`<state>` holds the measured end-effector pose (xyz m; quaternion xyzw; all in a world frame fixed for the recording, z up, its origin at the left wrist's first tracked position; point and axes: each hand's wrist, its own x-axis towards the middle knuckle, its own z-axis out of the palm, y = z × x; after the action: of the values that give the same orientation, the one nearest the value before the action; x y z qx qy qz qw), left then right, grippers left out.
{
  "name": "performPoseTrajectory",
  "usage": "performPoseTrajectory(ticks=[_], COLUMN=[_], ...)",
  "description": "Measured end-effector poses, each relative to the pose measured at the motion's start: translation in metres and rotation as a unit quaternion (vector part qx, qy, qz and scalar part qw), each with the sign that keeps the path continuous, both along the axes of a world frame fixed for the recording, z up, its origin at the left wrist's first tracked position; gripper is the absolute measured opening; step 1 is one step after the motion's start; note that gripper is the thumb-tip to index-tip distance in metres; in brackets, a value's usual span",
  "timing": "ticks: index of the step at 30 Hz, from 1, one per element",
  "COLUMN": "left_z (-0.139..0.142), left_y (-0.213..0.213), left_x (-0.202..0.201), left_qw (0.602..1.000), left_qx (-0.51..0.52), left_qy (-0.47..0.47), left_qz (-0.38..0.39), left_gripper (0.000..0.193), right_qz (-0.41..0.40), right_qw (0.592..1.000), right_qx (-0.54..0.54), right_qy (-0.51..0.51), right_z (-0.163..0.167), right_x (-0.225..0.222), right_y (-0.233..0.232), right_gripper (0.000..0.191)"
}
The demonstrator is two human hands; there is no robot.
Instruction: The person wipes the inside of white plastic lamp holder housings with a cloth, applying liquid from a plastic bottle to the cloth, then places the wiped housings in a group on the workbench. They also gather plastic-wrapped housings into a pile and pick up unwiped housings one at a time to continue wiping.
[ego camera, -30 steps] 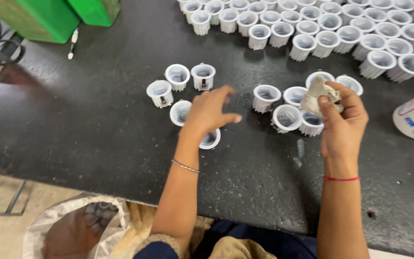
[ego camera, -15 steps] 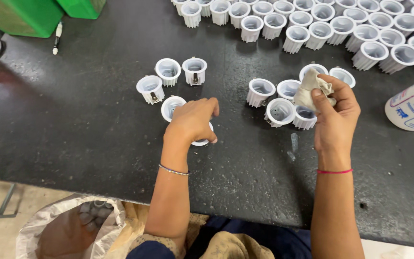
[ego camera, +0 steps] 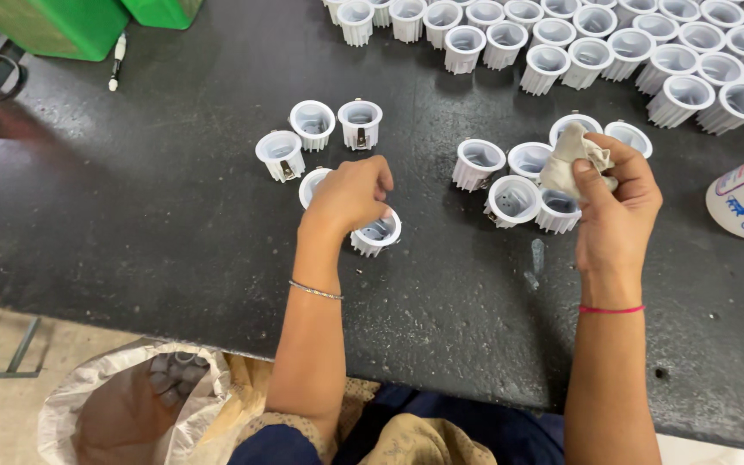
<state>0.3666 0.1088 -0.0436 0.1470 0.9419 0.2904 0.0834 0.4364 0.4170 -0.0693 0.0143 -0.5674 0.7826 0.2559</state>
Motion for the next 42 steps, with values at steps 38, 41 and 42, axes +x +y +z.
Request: performPoseTrajectory(ticks=[38, 41, 42], left_z=[0.001, -0.001, -0.002], left_y=[0.064, 0.071, 0.071], left_x=[0.003, 0.006, 0.005], left_qw=[0.924, 0.932, 0.93], left_qx=[0.293, 0.281, 0.289], left_qy=[0.156, 0.15, 0.156], left_qz=[-0.189, -0.17, -0.164], left_gripper=[0.057, 0.057, 0.057], right_qz=[-0.074, -0.047, -0.029], right_qw=[0.94, 0.92, 0.912], right_qx=[0.33, 0.381, 0.401], right_qy=[0.031, 0.084, 0.085], right_z=[0.024, 0.029, 0.03], right_x=[0.017, 0.02, 0.021], right_y=[-0.053, -0.056, -0.056], right_gripper=[0.032, 0.043, 0.046])
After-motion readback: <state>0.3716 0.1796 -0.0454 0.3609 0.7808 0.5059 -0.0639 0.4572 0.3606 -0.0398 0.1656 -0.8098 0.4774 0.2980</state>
